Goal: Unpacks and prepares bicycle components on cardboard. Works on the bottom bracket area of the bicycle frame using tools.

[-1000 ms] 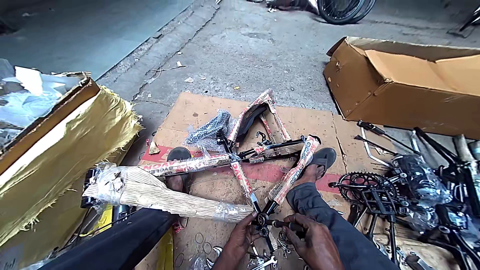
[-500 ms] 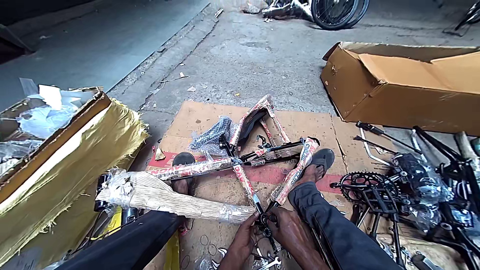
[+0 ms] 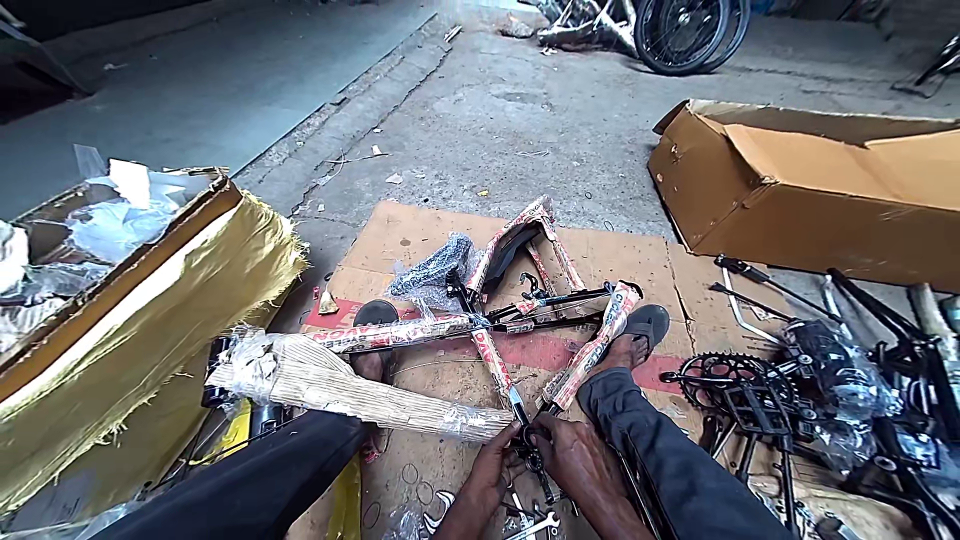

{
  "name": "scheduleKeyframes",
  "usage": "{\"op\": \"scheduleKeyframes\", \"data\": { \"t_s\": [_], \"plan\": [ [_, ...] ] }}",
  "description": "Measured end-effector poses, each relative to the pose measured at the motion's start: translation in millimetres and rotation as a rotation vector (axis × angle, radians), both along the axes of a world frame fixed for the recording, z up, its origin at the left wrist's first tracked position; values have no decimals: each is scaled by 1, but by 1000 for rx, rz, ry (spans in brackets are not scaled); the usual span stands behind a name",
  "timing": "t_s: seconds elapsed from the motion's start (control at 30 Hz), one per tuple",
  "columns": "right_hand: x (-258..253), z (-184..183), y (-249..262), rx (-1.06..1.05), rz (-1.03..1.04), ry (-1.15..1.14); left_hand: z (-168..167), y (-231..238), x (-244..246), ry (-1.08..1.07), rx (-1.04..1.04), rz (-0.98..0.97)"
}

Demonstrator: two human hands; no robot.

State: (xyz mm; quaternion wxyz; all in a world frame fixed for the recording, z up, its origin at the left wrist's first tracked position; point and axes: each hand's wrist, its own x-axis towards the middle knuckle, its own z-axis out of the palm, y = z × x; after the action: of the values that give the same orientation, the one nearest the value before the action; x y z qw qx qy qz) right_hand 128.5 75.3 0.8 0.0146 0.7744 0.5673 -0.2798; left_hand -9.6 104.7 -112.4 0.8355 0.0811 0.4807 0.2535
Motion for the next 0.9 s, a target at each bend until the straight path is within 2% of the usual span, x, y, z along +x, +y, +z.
{"op": "scheduleKeyframes", "data": {
  "t_s": [0.13, 0.33, 0.47, 0.57, 0.63, 0.73, 0.9],
  "plan": [
    [-3, 2, -1, 28, 20, -1, 9, -1, -1, 98, 19, -44],
    [-3, -6, 1, -22, -73, -84, 9, -14, -6, 222, 44, -84],
    [-1, 0, -7, 34, -142, -38, 25, -19, -15, 318, 65, -53],
    [10, -5, -19, 24, -253, 49, 45, -13, -24, 486, 66, 45],
    [21, -22, -32, -29, -256, 159, 65, -4, -32, 579, 68, 127],
    [21, -67, -48, -47, -195, 374, 113, 11, -38, 636, 126, 186],
    [-6, -89, -49, 64, -261, 228, 215, 29, -52, 529, 439, 88]
  ]
}}
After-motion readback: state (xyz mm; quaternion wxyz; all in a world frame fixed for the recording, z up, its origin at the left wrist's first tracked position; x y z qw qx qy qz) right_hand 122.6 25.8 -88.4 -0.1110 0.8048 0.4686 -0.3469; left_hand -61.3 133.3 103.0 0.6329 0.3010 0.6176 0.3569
